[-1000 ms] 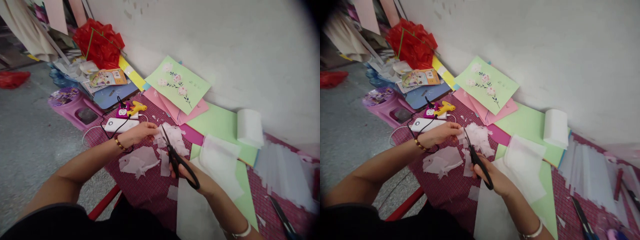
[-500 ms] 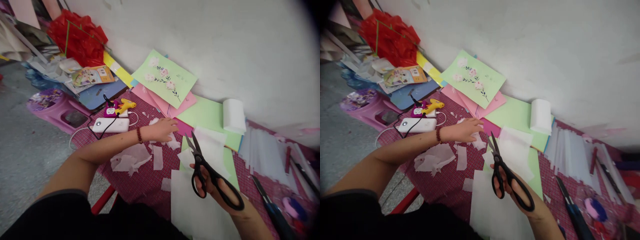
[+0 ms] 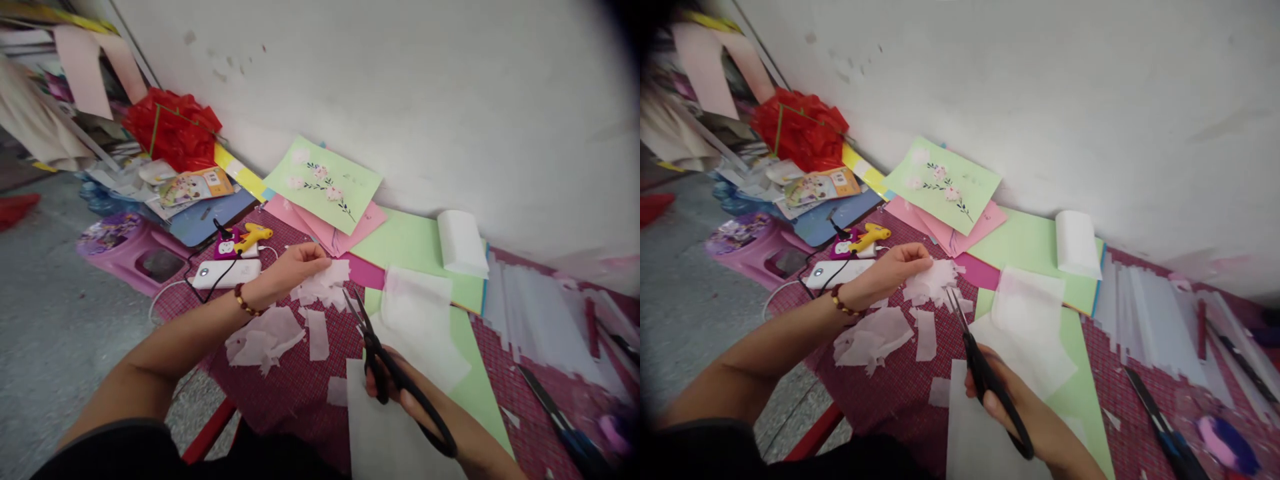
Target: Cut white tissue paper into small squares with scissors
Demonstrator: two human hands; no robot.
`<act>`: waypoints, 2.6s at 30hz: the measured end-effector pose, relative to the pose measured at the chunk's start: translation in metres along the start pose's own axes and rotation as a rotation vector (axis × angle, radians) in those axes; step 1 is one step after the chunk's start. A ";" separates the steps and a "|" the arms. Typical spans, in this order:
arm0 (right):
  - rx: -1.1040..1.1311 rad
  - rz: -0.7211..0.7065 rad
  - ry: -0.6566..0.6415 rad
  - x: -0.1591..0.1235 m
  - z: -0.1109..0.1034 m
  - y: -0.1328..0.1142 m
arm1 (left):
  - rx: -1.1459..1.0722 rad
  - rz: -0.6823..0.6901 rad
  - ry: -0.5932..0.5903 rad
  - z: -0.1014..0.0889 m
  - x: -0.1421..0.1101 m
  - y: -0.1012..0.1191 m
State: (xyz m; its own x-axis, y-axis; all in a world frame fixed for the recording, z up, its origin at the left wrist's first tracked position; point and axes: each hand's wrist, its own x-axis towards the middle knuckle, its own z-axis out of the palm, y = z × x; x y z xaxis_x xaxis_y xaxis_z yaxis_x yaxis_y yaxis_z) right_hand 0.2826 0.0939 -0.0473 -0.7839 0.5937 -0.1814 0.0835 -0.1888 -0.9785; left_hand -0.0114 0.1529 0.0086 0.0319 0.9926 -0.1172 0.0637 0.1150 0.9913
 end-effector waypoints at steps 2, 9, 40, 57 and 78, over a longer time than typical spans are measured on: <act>-0.065 -0.049 -0.069 0.013 0.006 -0.005 | -0.089 -0.033 0.090 -0.002 -0.011 -0.009; 0.032 0.009 -0.072 0.043 0.025 -0.010 | -0.294 -0.168 0.130 -0.002 -0.035 -0.030; 0.032 0.160 0.138 0.058 0.025 -0.013 | -0.682 -0.538 -0.061 -0.017 -0.043 -0.055; 0.164 0.033 0.027 0.044 0.008 0.008 | -0.635 -0.321 -0.060 -0.015 -0.031 -0.040; 0.214 0.043 -0.042 0.054 0.019 -0.001 | -0.241 -0.214 -0.193 -0.012 -0.022 -0.033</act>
State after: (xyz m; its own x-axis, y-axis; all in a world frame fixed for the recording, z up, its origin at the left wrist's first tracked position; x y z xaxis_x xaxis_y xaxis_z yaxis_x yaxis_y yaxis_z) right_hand 0.2283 0.1109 -0.0542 -0.8076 0.5495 -0.2142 -0.0115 -0.3778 -0.9258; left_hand -0.0263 0.1279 -0.0206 0.2320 0.9220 -0.3100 -0.1468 0.3482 0.9259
